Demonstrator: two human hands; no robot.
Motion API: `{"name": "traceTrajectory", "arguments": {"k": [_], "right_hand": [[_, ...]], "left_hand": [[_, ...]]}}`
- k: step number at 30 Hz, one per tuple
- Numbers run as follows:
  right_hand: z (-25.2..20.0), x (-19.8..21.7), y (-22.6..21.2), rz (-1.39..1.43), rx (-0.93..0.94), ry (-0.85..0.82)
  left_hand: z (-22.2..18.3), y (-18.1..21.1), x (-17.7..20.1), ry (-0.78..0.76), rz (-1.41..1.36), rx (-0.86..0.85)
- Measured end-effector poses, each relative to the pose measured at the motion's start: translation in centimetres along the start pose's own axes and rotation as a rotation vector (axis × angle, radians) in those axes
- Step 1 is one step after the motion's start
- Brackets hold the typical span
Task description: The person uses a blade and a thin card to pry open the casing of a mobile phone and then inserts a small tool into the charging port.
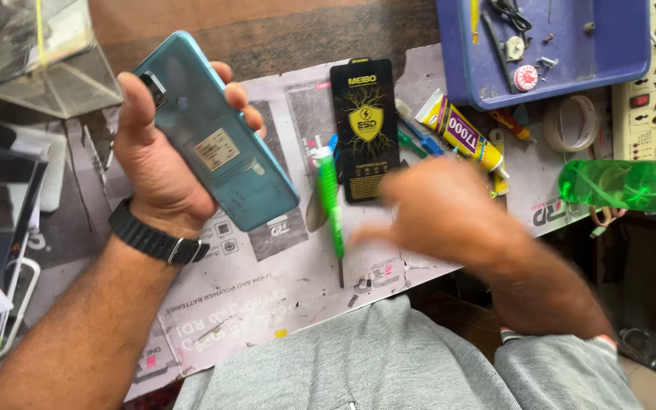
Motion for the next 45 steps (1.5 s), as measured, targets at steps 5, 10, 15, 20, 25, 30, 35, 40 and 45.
{"name": "traceTrajectory", "arguments": {"k": [5, 10, 15, 20, 25, 30, 35, 40, 45], "right_hand": [[0.2, 4.7, 2.0, 0.128, -0.032, 0.680], [1.4, 3.1, 2.8, 0.337, -0.059, 0.796], [-1.5, 5.2, 5.7, 1.002, 0.357, 1.006], [-4.2, 4.9, 5.3, 1.266, 0.641, 1.064], [-2.8, -0.3, 1.5, 1.354, 0.714, 0.914], [-0.6, -2.3, 0.0, 1.485, 0.732, 0.772], [-0.2, -2.3, -0.7, 1.503, 0.755, 0.703], [0.2, -2.0, -1.4, 1.452, 0.782, 0.700], [0.2, -1.7, -1.5, 1.424, 0.756, 0.715]], "left_hand": [[-0.1, -0.5, 0.1, -0.012, -0.058, 0.026], [0.0, -0.6, 0.5, -0.025, -0.120, 0.062], [0.1, -0.9, 1.0, -0.023, -0.159, 0.081], [0.4, -0.8, 1.1, -0.041, -0.152, 0.066], [0.3, -0.5, 1.3, -0.033, -0.076, 0.007], [0.3, -0.5, 1.5, -0.008, -0.054, -0.003], [0.4, -0.6, 1.1, -0.039, -0.062, 0.000], [0.3, -0.7, 1.3, -0.012, -0.078, 0.016], [0.2, -0.8, 1.4, 0.001, -0.076, 0.022]]}}
Point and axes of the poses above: each hand's wrist, its own z-axis towards the middle knuckle, its own x-axis out of the back of the hand, y = z × x, the point moved 10 cm from there along z, towards the middle knuckle, and after that the axes turned 3 degrees about x, right-handed, at the moved point
